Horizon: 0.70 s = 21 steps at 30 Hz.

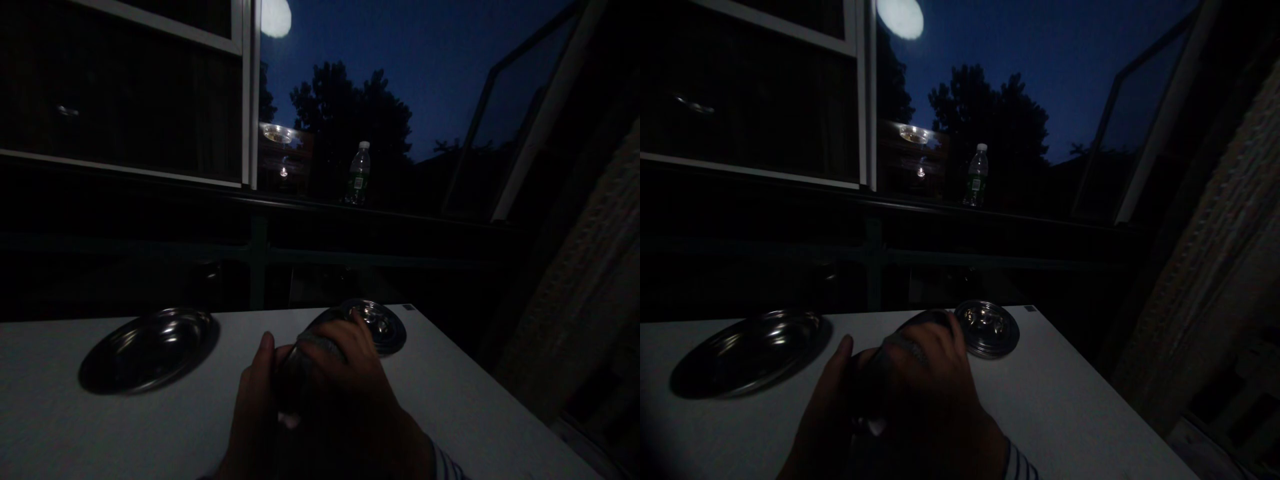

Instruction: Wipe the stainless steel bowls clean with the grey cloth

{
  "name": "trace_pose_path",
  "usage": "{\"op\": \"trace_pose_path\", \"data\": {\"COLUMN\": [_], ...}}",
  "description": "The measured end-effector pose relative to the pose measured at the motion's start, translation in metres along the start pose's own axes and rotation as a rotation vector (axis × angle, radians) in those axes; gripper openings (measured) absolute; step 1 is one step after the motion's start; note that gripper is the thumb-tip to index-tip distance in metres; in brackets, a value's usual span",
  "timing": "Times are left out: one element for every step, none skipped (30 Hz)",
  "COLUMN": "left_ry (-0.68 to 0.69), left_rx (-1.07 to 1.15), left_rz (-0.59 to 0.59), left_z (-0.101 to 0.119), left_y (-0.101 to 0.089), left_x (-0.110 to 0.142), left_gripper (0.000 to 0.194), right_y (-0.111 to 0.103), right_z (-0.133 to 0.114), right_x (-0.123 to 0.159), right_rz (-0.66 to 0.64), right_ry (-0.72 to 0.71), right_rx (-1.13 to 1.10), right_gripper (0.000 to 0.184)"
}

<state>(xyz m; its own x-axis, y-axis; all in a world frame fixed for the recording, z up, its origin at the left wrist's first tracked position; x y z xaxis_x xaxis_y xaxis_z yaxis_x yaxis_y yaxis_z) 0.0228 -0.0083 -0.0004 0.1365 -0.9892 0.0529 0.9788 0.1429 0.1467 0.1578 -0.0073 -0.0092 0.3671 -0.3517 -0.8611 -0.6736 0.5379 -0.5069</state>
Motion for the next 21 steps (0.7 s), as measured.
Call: {"op": "trace_pose_path", "data": {"left_ry": [-0.018,-0.035,-0.044,-0.038,-0.018,0.008,0.034,0.059,0.076,0.087,0.095,0.104,0.114,0.121,0.123,0.121,0.112,0.101,0.09,0.079,0.066], "left_rx": [-0.02,-0.045,-0.072,-0.093,-0.11,-0.12,-0.126,-0.13,-0.14,-0.156,-0.178,-0.2,-0.219,-0.234,-0.245,-0.254,-0.265,-0.277,-0.281,-0.272,-0.249], "left_rz": [-0.02,-0.039,-0.047,-0.038,-0.021,-0.009,-0.005,0.0,0.006,0.015,0.034,0.059,0.079,0.093,0.092,0.083,0.065,0.047,0.033,0.025,0.018], "left_z": [-0.001,-0.001,-0.001,-0.001,0.0,0.001,0.002,0.003,0.003,0.003,0.003,0.002,0.002,0.002,0.002,0.003,0.003,0.004,0.005,0.005,0.005], "left_y": [0.0,0.001,0.001,0.0,0.0,-0.001,-0.002,-0.002,-0.003,-0.003,-0.003,-0.004,-0.004,-0.004,-0.004,-0.004,-0.004,-0.004,-0.004,-0.004,-0.004], "left_x": [0.0,0.001,0.001,0.002,0.002,0.002,0.001,0.001,0.0,0.0,0.0,0.0,0.0,0.001,0.002,0.003,0.004,0.004,0.005,0.004,0.004], "left_gripper": [0.039,0.042,0.043,0.044,0.043,0.043,0.042,0.042,0.042,0.041,0.039,0.037,0.034,0.033,0.032,0.031,0.031,0.031,0.031,0.031,0.031], "right_y": [-0.007,-0.013,-0.018,-0.022,-0.023,-0.022,-0.02,-0.016,-0.012,-0.007,-0.003,0.0,0.001,0.001,-0.001,-0.004,-0.007,-0.011,-0.013,-0.015,-0.015], "right_z": [0.009,0.018,0.026,0.031,0.033,0.033,0.029,0.022,0.015,0.007,0.0,-0.004,-0.005,-0.003,0.002,0.008,0.015,0.022,0.027,0.03,0.029], "right_x": [0.0,-0.001,0.0,0.0,0.0,0.0,0.0,-0.001,-0.001,-0.001,-0.002,-0.002,-0.002,-0.001,-0.001,-0.001,0.0,0.001,0.001,0.001,0.001], "right_rz": [-0.05,-0.046,-0.047,-0.044,-0.03,-0.026,-0.027,-0.026,-0.041,-0.065,-0.088,-0.102,-0.111,-0.123,-0.128,-0.121,-0.118,-0.11,-0.098,-0.084,-0.08], "right_ry": [0.075,0.191,0.287,0.363,0.405,0.403,0.361,0.286,0.184,0.08,-0.006,-0.061,-0.079,-0.059,-0.005,0.072,0.157,0.242,0.305,0.332,0.316], "right_rx": [-0.016,-0.035,-0.061,-0.078,-0.083,-0.075,-0.055,-0.028,-0.003,0.014,0.023,0.026,0.027,0.024,0.02,0.013,0.002,-0.01,-0.015,-0.009,0.008], "right_gripper": [0.026,0.028,0.029,0.029,0.029,0.029,0.029,0.029,0.028,0.027,0.026,0.025,0.025,0.025,0.026,0.027,0.028,0.03,0.031,0.032,0.033]}}
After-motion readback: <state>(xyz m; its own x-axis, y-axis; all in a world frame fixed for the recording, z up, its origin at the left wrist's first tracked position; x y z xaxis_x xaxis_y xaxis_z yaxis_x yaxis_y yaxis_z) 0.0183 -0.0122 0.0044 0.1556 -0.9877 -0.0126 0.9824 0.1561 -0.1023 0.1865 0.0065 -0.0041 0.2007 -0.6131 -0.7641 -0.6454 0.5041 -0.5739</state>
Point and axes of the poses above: each hand's wrist, its own x-axis away from the middle knuckle, its own y-axis out of the palm, z = x × y, the point moved 1 cm from there along -x, towards the middle knuckle, and after that the axes turned 9 degrees about -x, right-handed, at the moved point
